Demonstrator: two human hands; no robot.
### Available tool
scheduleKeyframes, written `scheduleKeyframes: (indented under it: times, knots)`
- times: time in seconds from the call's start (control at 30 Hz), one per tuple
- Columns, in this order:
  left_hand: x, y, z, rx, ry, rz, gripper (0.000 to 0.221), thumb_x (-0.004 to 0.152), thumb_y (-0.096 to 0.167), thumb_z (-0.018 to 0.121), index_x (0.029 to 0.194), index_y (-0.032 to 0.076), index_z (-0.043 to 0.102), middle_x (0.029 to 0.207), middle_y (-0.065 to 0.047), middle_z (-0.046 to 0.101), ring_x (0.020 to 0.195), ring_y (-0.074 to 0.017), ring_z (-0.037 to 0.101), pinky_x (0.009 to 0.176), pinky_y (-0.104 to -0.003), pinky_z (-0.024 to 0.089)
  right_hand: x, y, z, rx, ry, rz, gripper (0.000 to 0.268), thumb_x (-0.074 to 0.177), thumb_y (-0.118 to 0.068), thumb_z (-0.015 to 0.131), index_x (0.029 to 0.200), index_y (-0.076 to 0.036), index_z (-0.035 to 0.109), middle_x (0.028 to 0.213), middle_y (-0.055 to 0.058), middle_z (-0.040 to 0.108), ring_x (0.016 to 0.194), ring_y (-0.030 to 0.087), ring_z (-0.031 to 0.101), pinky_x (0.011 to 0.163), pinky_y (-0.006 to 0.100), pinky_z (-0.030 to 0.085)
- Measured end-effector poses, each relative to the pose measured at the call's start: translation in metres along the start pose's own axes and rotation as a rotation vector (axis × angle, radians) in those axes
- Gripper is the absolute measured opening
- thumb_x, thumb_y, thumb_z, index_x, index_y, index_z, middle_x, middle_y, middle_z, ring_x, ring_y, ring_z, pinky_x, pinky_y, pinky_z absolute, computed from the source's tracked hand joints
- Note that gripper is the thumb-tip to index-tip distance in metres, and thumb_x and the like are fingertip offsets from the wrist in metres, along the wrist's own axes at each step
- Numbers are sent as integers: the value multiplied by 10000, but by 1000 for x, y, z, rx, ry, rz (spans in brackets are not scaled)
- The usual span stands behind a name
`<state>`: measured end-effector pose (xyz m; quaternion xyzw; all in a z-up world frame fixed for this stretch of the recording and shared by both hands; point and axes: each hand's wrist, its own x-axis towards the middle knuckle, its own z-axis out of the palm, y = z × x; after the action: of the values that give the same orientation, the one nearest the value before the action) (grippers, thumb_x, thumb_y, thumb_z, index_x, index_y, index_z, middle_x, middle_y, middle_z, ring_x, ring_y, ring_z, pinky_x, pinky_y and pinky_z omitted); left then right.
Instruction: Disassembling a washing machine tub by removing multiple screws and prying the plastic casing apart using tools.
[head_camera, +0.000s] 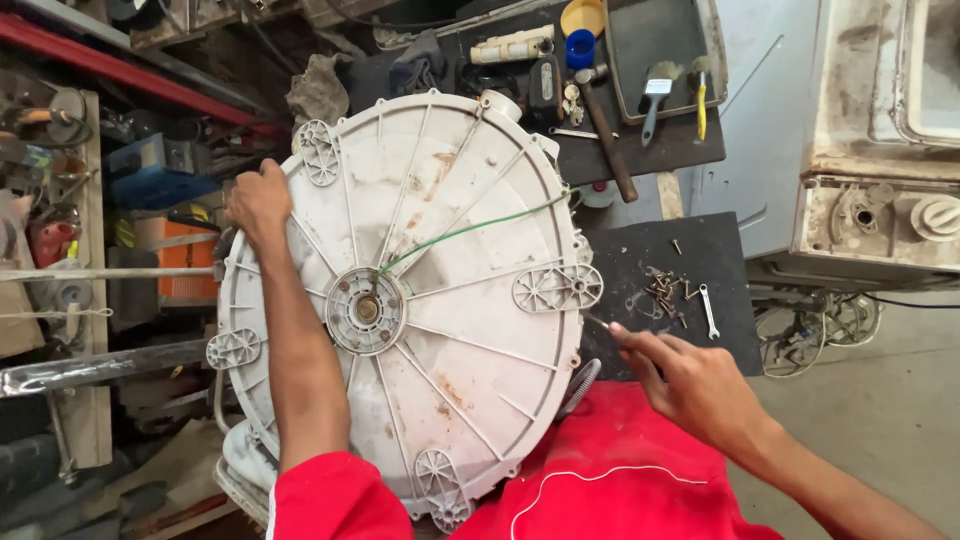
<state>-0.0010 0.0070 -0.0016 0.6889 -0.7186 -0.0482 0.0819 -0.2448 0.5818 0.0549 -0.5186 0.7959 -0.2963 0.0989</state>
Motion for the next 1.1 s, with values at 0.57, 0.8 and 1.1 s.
scheduleKeyframes:
  times: [0.57,0.8,1.1]
  knots:
    - [8,-7,17,9,103,-59,608,923,416,409,1093,-58,750,1019,-326,735,1062,-505,691,928,-598,445,27,60,56,410,45,-65,137,854,-83,741,973,-146,769,741,110,775,656,336,734,553,403,564]
    - [0,-11,11,-2,99,-43,598,927,388,400,1089,-73,745,1022,-339,730,1058,-529,686,923,-613,455,31,-5,-25,-236,-382,81,188,952,-285,600,1128,-343,630,800,88,777,692,390,760,648,511,635]
    - [0,-7,8,2,71,-64,606,907,396,382,1096,-43,755,1042,-305,739,1083,-491,687,948,-566,469,19,71,58,208,-177,91,140,922,-283,665,1058,-251,671,669,129,762,673,366,755,602,464,576]
